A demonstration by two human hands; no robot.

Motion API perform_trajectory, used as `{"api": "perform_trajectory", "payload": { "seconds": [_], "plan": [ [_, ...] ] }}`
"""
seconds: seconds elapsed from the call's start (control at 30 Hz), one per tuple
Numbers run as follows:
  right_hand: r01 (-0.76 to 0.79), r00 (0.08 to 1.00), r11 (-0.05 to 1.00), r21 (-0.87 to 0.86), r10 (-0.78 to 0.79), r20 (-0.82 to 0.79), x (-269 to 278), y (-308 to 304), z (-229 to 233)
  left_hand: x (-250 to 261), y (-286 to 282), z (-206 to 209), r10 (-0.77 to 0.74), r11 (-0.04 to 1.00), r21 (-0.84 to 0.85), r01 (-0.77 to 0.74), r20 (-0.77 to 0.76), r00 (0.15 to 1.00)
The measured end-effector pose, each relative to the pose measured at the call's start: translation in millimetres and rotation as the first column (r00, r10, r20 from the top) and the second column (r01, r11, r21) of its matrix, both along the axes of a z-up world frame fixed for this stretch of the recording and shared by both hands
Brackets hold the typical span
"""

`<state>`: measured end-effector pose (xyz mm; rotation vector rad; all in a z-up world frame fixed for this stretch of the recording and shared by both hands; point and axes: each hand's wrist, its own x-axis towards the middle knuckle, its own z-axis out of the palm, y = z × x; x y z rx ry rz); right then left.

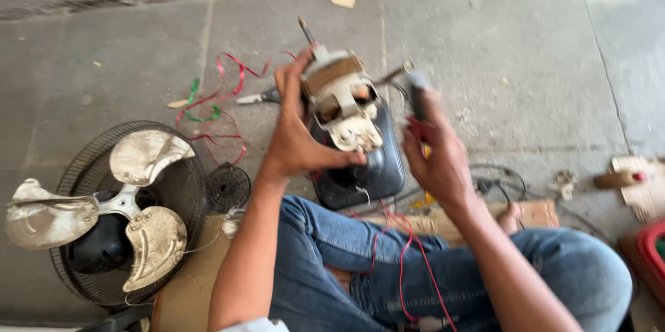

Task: The person disassembles a fan motor using pliers and a screwdriver, disconnecting wires and separating the internal components while seated on a floor workshop.

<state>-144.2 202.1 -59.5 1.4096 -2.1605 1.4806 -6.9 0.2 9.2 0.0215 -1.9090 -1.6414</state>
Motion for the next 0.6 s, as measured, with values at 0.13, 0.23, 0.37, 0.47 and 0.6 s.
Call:
{"api": "perform_trajectory", "payload": {
  "seconds": [0.13, 0.23, 0.37, 0.47, 0.6],
  "plan": [
    [0.188, 0.935, 0.961, -0.204, -0.111, 0.336, 39, 30, -18, 0, 31, -9, 0.384, 0.855, -0.365, -0.369, -0.035, 0.923],
    [0.190, 0.890, 0.939, -0.285, -0.042, 0.453, 56, 39, -27, -8, 43, 5, 0.501, 0.753, -0.464, -0.466, -0.053, 0.864],
    [0.101, 0.916, 0.934, -0.342, 0.047, 0.398, 79, 42, -34, -6, 14, 49, 0.532, 0.552, -0.717, -0.426, -0.090, 0.842],
    [0.121, 0.951, 0.963, -0.241, -0.043, 0.306, 93, 29, -32, -35, -16, 79, 0.294, 0.614, -0.770, -0.175, 0.018, 0.956],
    [0.093, 0.889, 0.930, -0.355, 0.083, 0.450, 92, 5, -16, -64, -12, 90, 0.108, 0.706, -0.707, 0.033, 0.154, 0.982]
  ]
}}
